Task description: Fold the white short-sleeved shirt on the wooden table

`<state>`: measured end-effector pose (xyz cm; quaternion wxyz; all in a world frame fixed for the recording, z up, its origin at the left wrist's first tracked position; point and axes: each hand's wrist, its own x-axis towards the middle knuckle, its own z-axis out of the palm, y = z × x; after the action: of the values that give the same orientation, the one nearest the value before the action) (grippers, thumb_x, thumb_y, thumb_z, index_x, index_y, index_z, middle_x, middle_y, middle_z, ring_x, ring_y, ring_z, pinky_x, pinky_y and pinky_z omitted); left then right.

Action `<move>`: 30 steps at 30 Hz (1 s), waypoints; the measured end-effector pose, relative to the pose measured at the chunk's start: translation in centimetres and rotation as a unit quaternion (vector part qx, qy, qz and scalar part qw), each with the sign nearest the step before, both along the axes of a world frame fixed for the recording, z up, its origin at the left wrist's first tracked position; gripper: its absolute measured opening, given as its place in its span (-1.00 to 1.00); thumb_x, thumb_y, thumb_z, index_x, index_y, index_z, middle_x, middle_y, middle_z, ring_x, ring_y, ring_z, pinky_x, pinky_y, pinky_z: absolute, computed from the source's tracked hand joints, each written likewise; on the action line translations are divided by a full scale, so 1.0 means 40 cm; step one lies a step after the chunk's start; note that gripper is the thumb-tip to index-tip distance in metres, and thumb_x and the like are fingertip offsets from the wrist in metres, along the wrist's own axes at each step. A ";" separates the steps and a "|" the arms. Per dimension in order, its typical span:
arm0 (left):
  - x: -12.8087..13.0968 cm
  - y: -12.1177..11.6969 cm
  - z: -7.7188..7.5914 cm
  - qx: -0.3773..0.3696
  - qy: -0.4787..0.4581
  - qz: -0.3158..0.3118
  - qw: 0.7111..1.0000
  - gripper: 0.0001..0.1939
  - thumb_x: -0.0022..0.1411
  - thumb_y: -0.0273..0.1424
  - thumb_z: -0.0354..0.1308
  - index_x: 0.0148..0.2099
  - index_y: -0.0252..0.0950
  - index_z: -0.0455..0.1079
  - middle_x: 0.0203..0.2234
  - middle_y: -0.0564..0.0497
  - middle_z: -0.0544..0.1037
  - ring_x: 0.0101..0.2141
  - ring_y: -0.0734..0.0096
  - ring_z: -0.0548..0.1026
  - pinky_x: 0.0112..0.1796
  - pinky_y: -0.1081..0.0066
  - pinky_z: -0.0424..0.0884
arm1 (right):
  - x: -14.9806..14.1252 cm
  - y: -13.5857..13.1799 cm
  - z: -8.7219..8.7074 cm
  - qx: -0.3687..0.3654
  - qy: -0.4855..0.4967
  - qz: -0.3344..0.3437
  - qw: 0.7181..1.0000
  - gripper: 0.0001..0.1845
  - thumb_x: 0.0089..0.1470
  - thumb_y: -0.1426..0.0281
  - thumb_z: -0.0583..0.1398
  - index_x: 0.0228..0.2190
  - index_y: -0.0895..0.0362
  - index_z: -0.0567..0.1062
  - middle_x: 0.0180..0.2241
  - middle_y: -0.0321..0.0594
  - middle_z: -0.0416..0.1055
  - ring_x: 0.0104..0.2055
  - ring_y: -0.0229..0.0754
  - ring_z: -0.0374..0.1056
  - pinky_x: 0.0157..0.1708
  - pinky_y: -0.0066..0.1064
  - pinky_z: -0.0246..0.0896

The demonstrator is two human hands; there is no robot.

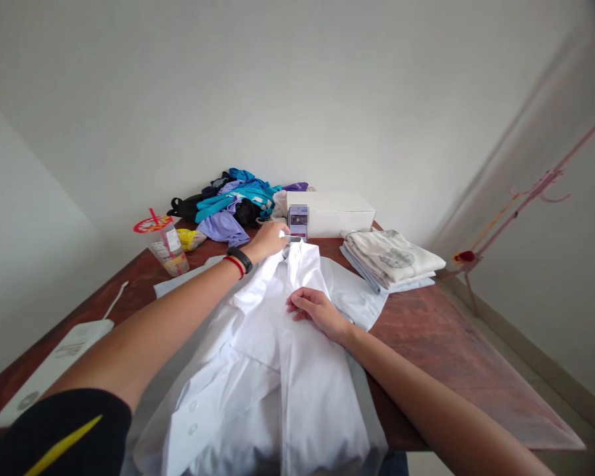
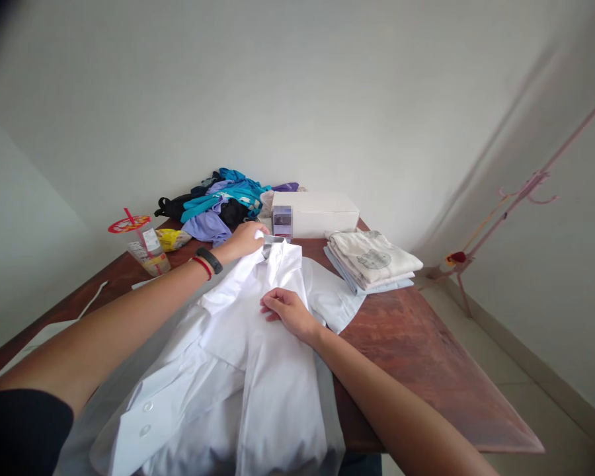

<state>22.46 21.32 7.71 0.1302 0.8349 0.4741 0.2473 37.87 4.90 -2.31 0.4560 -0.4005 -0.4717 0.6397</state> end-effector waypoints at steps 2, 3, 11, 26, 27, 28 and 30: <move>0.059 -0.020 -0.037 0.000 0.024 -0.031 0.999 -0.65 0.17 -0.61 0.15 -0.01 -0.37 0.58 0.01 -0.21 0.60 0.10 0.08 0.51 0.20 0.20 0.35 | 0.006 0.003 0.005 -0.023 0.038 -0.010 0.999 -0.55 -0.06 0.02 0.45 -0.37 0.12 0.54 -0.26 -0.20 0.52 -0.21 -0.17 0.47 -0.23 -0.37 0.38; 0.084 -0.034 -0.060 -0.003 0.034 -0.043 0.998 -0.63 0.19 -0.63 0.13 0.01 -0.38 0.58 0.02 -0.23 0.58 0.11 0.09 0.50 0.20 0.22 0.34 | 0.010 0.005 0.007 -0.035 0.057 -0.018 0.998 -0.55 -0.06 0.03 0.45 -0.35 0.12 0.54 -0.25 -0.20 0.52 -0.21 -0.16 0.48 -0.23 -0.36 0.39; 0.135 -0.125 -0.148 -0.054 0.061 -0.089 0.993 -0.48 0.37 -0.45 0.12 0.34 -0.38 0.31 0.17 -0.33 0.48 0.18 -0.04 0.46 0.19 0.09 0.35 | 0.018 0.010 0.002 -0.054 0.084 -0.023 0.995 -0.66 0.00 0.14 0.42 -0.32 0.10 0.54 -0.15 -0.15 0.53 -0.12 -0.11 0.50 -0.10 -0.27 0.42; -0.170 -0.313 -0.113 -0.241 -0.092 -0.186 0.948 -0.47 0.49 -0.23 -0.03 0.41 -0.24 0.24 0.39 -0.11 0.31 0.37 0.19 0.25 0.36 0.21 0.16 | 0.027 0.047 0.078 -0.119 -0.011 0.009 0.993 -0.32 0.11 0.25 0.37 0.24 -0.12 0.37 0.10 -0.14 0.44 -0.06 -0.06 0.56 -0.08 -0.18 0.48; -0.176 -0.324 -0.113 -0.256 -0.096 -0.192 0.943 -0.48 0.47 -0.27 -0.02 0.40 -0.23 0.24 0.38 -0.11 0.32 0.37 0.21 0.27 0.34 0.22 0.19 | 0.026 0.060 0.084 -0.104 -0.039 0.013 0.994 -0.32 0.10 0.24 0.37 0.23 -0.12 0.38 0.09 -0.14 0.43 -0.07 -0.07 0.55 -0.09 -0.19 0.48; -0.179 -0.333 -0.114 -0.264 -0.096 -0.197 0.939 -0.49 0.45 -0.30 0.00 0.38 -0.23 0.24 0.37 -0.12 0.33 0.36 0.21 0.28 0.32 0.23 0.22 | 0.023 0.075 0.088 -0.082 -0.070 0.012 0.994 -0.34 0.10 0.24 0.36 0.22 -0.12 0.40 0.08 -0.15 0.43 -0.09 -0.08 0.54 -0.11 -0.20 0.48; -0.180 -0.350 -0.115 -0.256 -0.086 -0.199 0.942 -0.51 0.40 -0.33 0.04 0.34 -0.22 0.27 0.35 -0.13 0.37 0.34 0.19 0.30 0.30 0.23 0.26 | 0.012 0.116 0.092 -0.026 -0.130 -0.018 0.991 -0.38 0.05 0.26 0.37 0.17 -0.11 0.46 0.04 -0.16 0.42 -0.13 -0.13 0.50 -0.18 -0.28 0.47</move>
<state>15.26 7.33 3.09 0.4267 0.8261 0.3327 0.1574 38.33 9.53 1.38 0.3915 -0.5009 -0.5028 0.5856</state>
